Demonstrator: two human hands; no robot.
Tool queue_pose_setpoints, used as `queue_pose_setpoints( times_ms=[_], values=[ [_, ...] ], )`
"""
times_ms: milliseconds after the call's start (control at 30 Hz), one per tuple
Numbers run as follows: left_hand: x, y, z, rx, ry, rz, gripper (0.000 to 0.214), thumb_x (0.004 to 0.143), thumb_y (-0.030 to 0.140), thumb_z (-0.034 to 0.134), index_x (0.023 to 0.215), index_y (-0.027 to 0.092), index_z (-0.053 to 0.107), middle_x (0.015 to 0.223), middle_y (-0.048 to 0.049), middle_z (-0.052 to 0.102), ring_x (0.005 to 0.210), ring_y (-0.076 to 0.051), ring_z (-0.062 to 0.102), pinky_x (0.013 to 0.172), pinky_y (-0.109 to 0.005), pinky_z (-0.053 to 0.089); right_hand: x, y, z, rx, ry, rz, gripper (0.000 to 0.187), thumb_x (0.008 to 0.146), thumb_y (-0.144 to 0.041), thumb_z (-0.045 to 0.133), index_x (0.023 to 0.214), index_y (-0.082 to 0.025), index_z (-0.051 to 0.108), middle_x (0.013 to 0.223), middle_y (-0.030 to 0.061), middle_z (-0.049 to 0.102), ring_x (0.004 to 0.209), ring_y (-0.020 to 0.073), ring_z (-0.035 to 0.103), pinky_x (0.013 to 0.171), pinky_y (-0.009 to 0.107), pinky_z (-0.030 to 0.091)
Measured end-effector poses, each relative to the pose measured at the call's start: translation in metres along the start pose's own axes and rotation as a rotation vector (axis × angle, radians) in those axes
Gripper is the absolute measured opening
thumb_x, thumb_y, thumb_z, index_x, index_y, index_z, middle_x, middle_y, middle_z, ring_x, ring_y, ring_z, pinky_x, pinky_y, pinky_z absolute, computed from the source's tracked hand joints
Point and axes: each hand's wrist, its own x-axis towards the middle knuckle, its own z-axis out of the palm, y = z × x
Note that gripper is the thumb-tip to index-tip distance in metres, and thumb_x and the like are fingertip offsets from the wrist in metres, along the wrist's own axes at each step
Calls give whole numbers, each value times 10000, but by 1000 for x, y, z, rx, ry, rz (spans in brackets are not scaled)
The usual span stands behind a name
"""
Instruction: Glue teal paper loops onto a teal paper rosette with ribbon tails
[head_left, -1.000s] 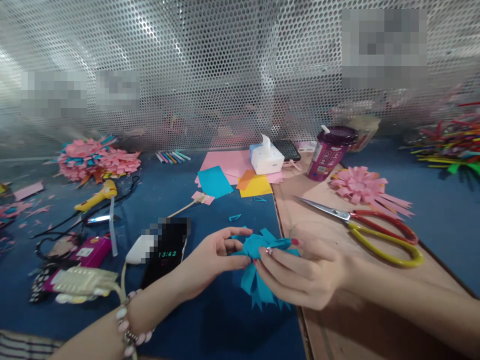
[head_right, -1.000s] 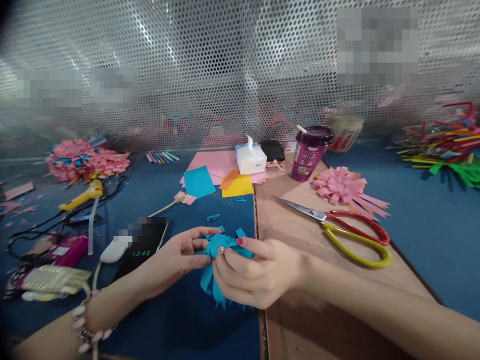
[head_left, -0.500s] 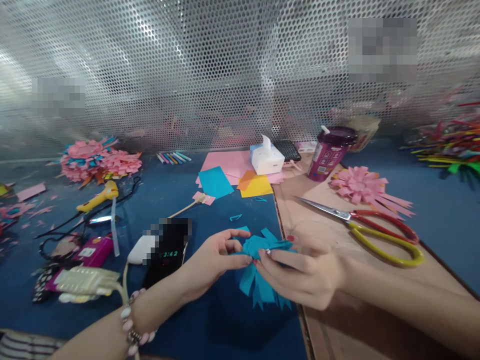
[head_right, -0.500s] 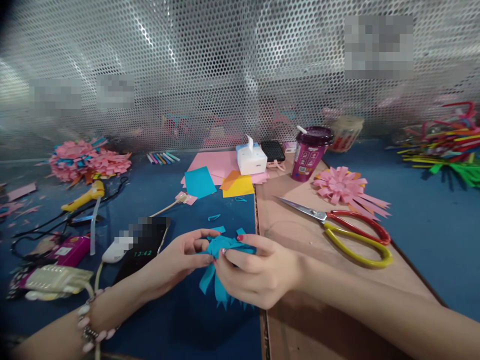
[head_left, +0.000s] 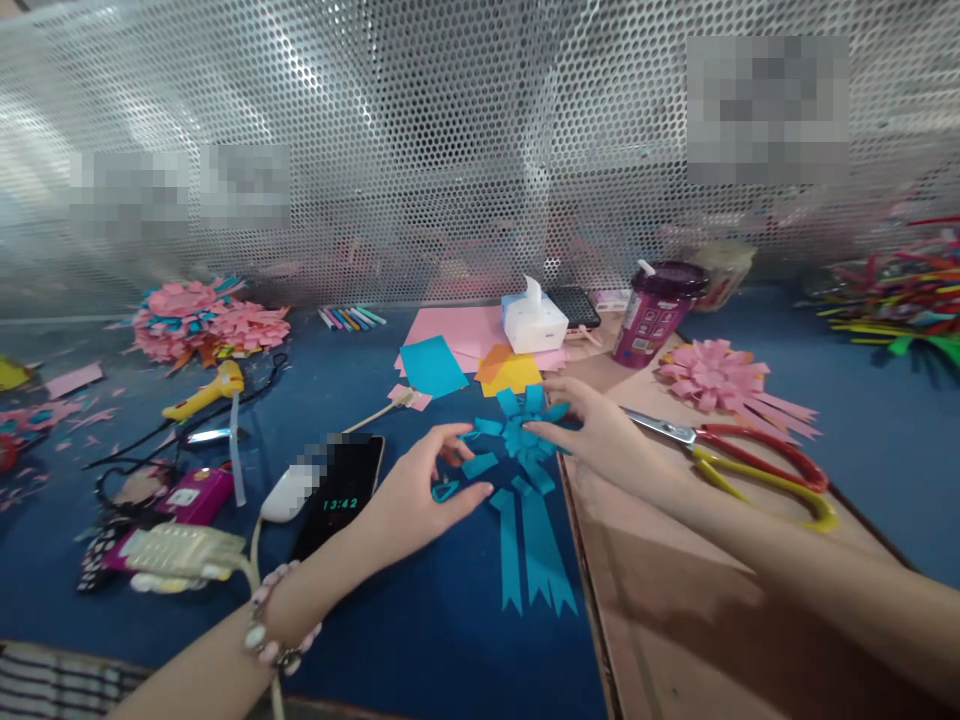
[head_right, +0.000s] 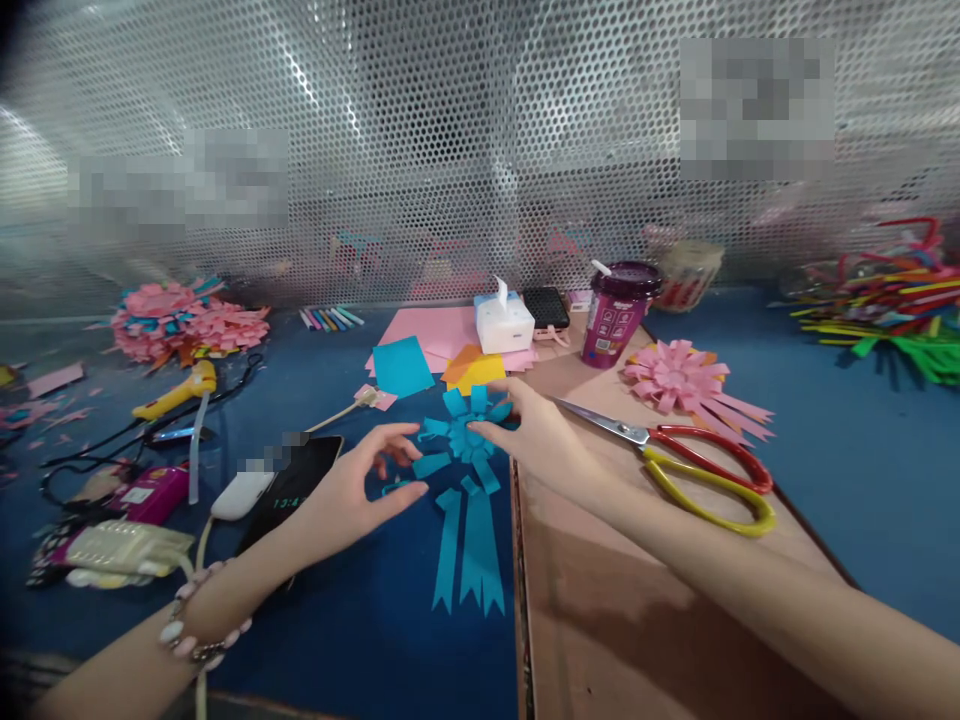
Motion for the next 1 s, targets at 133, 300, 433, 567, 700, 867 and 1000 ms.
queue_pose_setpoints(
  times_ms=[133,300,433,567,700,867,1000],
  values=[
    [-2,-6,10,395,-15,184,562,779,435,651,1262,218,460,997,-79,578,951,-256,519,861,-404,398,5,15,10,-6,-75,179,402,784,-372,641,1117,-158,565,898,64,682,707,175,633,583,280,495],
    [4,-11,15,585,75,186,421,860,375,552,1240,206,486,1147,-117,562,1070,-295,469,921,-441,342,4,27,14,-119,-79,185,341,839,-355,560,1106,-143,562,938,82,674,743,172,627,608,277,475],
    [10,-15,12,495,76,124,357,855,312,566,1198,222,521,1029,-74,627,992,-264,515,887,-412,360,6,33,11,-122,-118,112,292,819,-365,578,1027,-162,606,912,61,676,725,165,610,621,279,461],
    [12,-8,3,346,80,76,372,814,294,615,1175,235,547,916,-31,640,924,-221,562,844,-357,392,5,35,12,-101,-124,41,295,822,-430,569,959,-178,641,858,37,670,684,150,583,620,276,447],
    [16,11,-35,320,199,51,417,796,324,644,1194,228,563,884,-20,668,854,-186,589,790,-306,410,3,42,16,-69,-14,38,352,878,-442,475,1045,-159,602,929,61,651,742,163,580,658,294,457],
    [25,9,-128,324,445,-68,505,742,394,706,1205,235,582,846,4,677,591,-116,574,579,-225,425,2,47,17,-34,11,38,302,895,-396,446,1034,-179,602,861,35,639,733,161,579,649,287,461],
    [21,-18,-195,335,488,-227,447,822,339,640,1223,165,550,899,9,683,627,-93,592,507,-152,368,2,47,16,-31,4,36,293,892,-392,442,1021,-186,605,827,28,636,714,162,579,635,288,460]
  ],
)
